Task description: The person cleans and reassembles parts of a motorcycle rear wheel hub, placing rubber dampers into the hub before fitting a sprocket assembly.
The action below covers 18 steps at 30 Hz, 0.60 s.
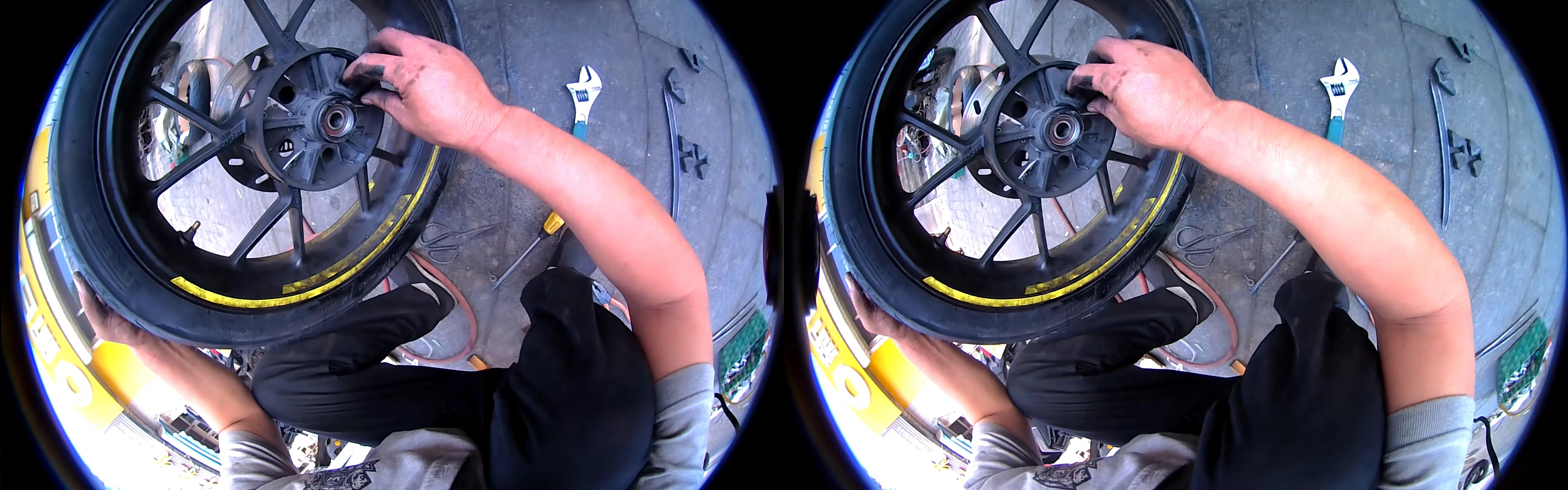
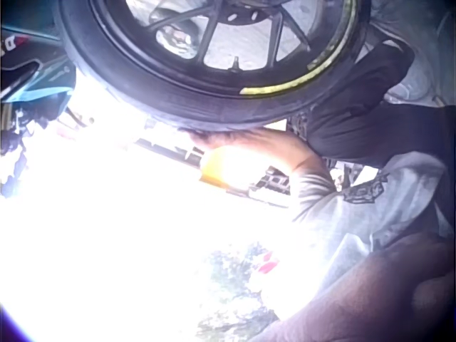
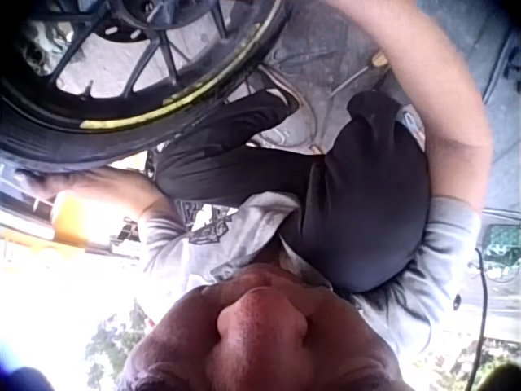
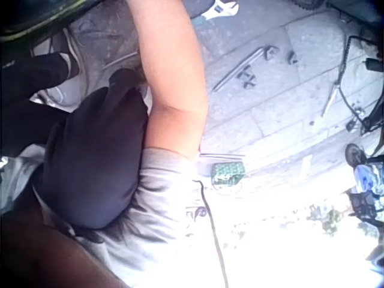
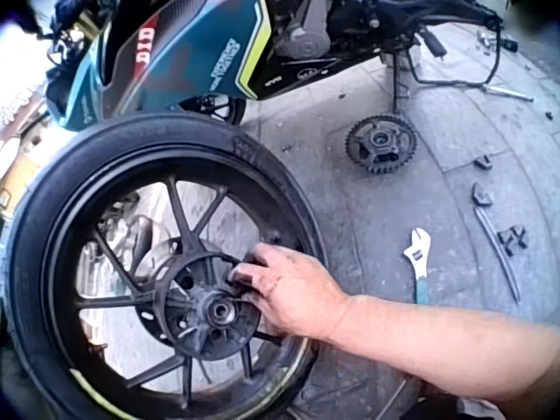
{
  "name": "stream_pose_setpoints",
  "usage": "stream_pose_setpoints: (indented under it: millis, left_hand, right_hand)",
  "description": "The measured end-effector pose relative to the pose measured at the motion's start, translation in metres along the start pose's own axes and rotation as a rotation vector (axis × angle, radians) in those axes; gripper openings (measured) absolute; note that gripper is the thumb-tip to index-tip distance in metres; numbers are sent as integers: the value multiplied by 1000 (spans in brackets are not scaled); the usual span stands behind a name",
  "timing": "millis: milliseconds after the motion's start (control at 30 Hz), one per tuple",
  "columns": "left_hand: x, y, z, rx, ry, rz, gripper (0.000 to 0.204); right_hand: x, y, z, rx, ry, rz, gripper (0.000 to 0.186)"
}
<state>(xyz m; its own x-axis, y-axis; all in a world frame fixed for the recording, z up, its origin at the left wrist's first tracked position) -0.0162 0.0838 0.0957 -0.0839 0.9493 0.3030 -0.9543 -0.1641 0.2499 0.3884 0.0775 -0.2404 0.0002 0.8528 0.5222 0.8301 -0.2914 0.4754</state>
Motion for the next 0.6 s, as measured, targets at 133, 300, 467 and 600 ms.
stream_pose_setpoints:
  millis: [133,300,467,600]
  left_hand:
    - [-3,-20,-1,-64,40,-122,48]
    - [-7,-13,6,75,-61,33,48]
    - [-21,-31,15,387,-237,253,47]
    - [-15,-31,12,342,-220,91,47]
  right_hand:
    - [7,3,-2,-70,146,75,33]
    - [-3,2,-12,-158,256,166,22]
    - [0,-2,-8,-152,270,157,21]
    - [2,-3,-12,-156,272,161,23]
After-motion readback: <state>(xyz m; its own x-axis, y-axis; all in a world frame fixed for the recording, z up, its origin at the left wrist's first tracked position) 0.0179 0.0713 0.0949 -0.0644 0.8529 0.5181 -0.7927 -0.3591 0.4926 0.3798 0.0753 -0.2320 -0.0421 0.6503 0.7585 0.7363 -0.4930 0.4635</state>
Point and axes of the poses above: each hand's wrist, its own x-axis towards the middle knuckle, its own y-axis out of the back of the hand, z = x × y, the point moved 7 cm from there along x, towards the middle knuckle
